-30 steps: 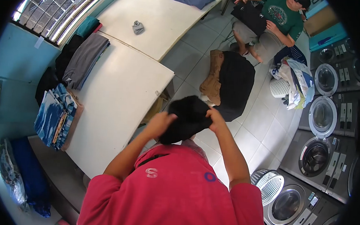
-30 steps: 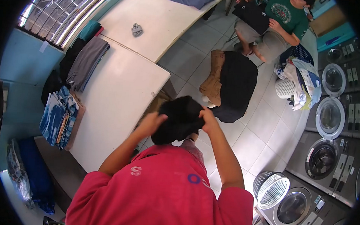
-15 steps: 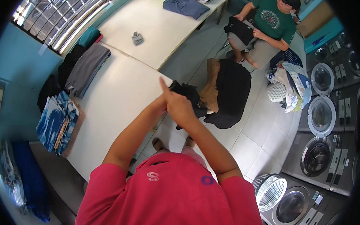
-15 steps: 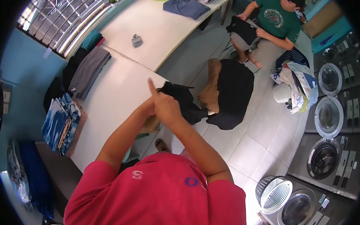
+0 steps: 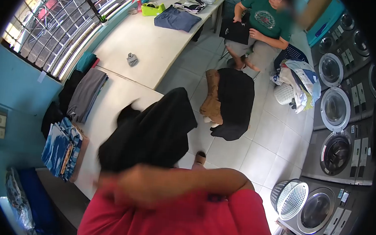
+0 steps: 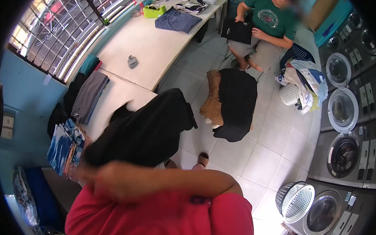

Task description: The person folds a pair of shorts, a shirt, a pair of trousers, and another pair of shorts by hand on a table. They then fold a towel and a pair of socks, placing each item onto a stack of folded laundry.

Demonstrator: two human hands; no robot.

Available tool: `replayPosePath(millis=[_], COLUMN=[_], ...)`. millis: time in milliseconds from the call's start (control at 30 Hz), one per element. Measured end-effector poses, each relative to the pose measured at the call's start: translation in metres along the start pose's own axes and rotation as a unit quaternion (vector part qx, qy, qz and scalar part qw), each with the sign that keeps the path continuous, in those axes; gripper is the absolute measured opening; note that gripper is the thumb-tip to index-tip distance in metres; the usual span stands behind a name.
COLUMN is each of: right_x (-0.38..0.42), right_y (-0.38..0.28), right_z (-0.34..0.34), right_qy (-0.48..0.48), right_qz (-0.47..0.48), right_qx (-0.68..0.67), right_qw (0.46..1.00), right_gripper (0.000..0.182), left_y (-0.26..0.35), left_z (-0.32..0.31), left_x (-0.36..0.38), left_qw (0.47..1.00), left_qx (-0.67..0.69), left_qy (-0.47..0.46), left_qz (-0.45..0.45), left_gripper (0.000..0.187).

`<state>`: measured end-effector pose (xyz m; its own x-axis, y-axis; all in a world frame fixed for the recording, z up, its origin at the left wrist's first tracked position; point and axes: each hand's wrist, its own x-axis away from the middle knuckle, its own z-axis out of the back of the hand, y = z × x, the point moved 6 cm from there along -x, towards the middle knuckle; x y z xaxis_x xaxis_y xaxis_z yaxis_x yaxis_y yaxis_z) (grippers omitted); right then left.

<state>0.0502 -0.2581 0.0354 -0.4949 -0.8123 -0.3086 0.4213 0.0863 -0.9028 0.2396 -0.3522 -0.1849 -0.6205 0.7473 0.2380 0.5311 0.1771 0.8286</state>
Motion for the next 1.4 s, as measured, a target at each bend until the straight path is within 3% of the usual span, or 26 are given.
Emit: replayPosePath(millis=[67, 133, 167, 200, 233, 300, 400, 533, 600, 633, 700, 733, 767, 800, 867, 900, 1033, 1067, 1100, 1133, 1167, 1200, 1233, 1267, 1333, 1400], right_x=[0.019, 0.018, 0.018, 0.028, 0.047, 0.071, 0.072, 0.072, 0.067, 0.065, 0.049, 0.04, 0.036, 0.03, 0.033, 0.027, 0.035, 0.035, 0.037, 0.047, 0.057, 0.062, 0.077, 0.083, 0.101, 0.133], right_y=[-0.034, -0.041, -0.001, 0.061, 0.11, 0.175, 0.192, 0.216, 0.221, 0.219, 0.198, 0.182, 0.146, 0.138, 0.101, 0.081, 0.074, 0.086, 0.11, 0.133, 0.152, 0.167, 0.18, 0.188, 0.176, 0.189], right_z=[-0.028, 0.033, 0.061, 0.093, 0.119, 0.136, 0.143, 0.146, 0.137, 0.132, 0.095, 0.069, 0.05, 0.031, 0.005, 0.0, 0.027, 0.057, 0.093, 0.135, 0.17, 0.193, 0.203, 0.202, 0.187, 0.148], right_qy=[0.007, 0.112, 0.237, 0.275, 0.403, 0.45, 0.447, 0.391, 0.372, 0.369, 0.287, 0.247, 0.185, 0.156, 0.029, 0.065, 0.09, 0.125, 0.221, 0.373, 0.477, 0.524, 0.528, 0.527, 0.595, 0.618], right_qz=[0.244, 0.242, 0.175, -0.127, -0.087, -0.322, -0.407, -0.373, -0.268, -0.268, -0.121, -0.101, -0.184, -0.105, -0.201, -0.029, -0.027, -0.04, -0.071, -0.143, -0.181, -0.162, -0.206, -0.205, -0.082, -0.156], right_qx=[-0.215, -0.067, 0.096, 0.132, 0.274, 0.308, 0.33, 0.307, 0.161, 0.159, -0.034, -0.129, -0.165, -0.11, -0.236, -0.114, -0.018, 0.014, -0.013, 0.034, 0.076, 0.114, 0.211, 0.21, 0.38, 0.28], right_qw=[0.945, 0.962, 0.951, 0.944, 0.869, 0.774, 0.725, 0.783, 0.874, 0.876, 0.95, 0.955, 0.951, 0.976, 0.95, 0.991, 0.995, 0.991, 0.973, 0.916, 0.857, 0.828, 0.797, 0.797, 0.703, 0.718], right_gripper=[0.04, 0.044, 0.043, 0.039, 0.038, 0.044, 0.042, 0.033, 0.023, 0.023, 0.023, 0.023, 0.023, 0.023, 0.024, 0.028, 0.029, 0.028, 0.026, 0.025, 0.027, 0.026, 0.028, 0.028, 0.026, 0.023], left_y=[0.007, 0.023, 0.034, 0.042, 0.047, 0.051, 0.049, 0.049, 0.052, 0.053, 0.054, 0.053, 0.052, 0.053, 0.053, 0.053, 0.056, 0.049, 0.041, 0.015, 0.015, 0.015, 0.016, 0.016, 0.026, 0.027], left_z=[-0.001, -0.003, -0.005, -0.006, -0.005, -0.003, -0.003, 0.003, 0.004, 0.005, 0.004, 0.003, 0.002, 0.003, 0.006, 0.011, 0.032, 0.026, 0.013, 0.006, 0.004, -0.002, -0.007, -0.012, -0.019, -0.007], left_x=[-0.002, -0.007, -0.01, -0.012, -0.01, -0.008, -0.009, -0.006, -0.006, -0.006, -0.009, -0.012, -0.013, -0.013, 0.0, 0.0, 0.01, 0.005, 0.002, 0.003, 0.006, 0.005, 0.003, 0.003, -0.009, 0.022], left_qw=[1.0, 0.998, 0.997, 0.995, 0.993, 0.991, 0.987, 0.981, 0.976, 0.974, 0.971, 0.969, 0.967, 0.965, 0.961, 0.959, 0.948, 0.966, 0.768, 0.422, 0.422, 0.381, 0.338, 0.294, 0.198, 0.096], left_qx=[-0.007, -0.019, -0.027, -0.03, -0.034, -0.043, -0.045, -0.054, -0.057, -0.06, -0.065, -0.067, -0.068, -0.071, -0.076, -0.079, -0.091, 0.206, 0.533, 0.758, 0.759, 0.799, 0.835, 0.866, 0.915, 0.946], left_qy=[0.007, 0.01, 0.01, 0.013, 0.019, 0.027, 0.038, 0.053, 0.06, 0.063, 0.065, 0.066, 0.069, 0.072, 0.083, 0.091, 0.128, -0.007, -0.102, -0.179, -0.176, -0.191, -0.206, -0.219, -0.242, -0.26], left_qz=[-0.023, -0.055, -0.073, -0.092, -0.107, -0.126, -0.152, -0.181, -0.2, -0.209, -0.222, -0.228, -0.235, -0.241, -0.251, -0.257, -0.277, -0.153, -0.341, -0.464, -0.464, -0.423, -0.381, -0.339, -0.254, -0.167], left_gripper=[0.026, 0.025, 0.025, 0.025, 0.025, 0.025, 0.025, 0.025, 0.025, 0.025, 0.025, 0.025, 0.025, 0.025, 0.025, 0.025, 0.026, 0.027, 0.026, 0.026, 0.026, 0.026, 0.025, 0.025, 0.024, 0.024])
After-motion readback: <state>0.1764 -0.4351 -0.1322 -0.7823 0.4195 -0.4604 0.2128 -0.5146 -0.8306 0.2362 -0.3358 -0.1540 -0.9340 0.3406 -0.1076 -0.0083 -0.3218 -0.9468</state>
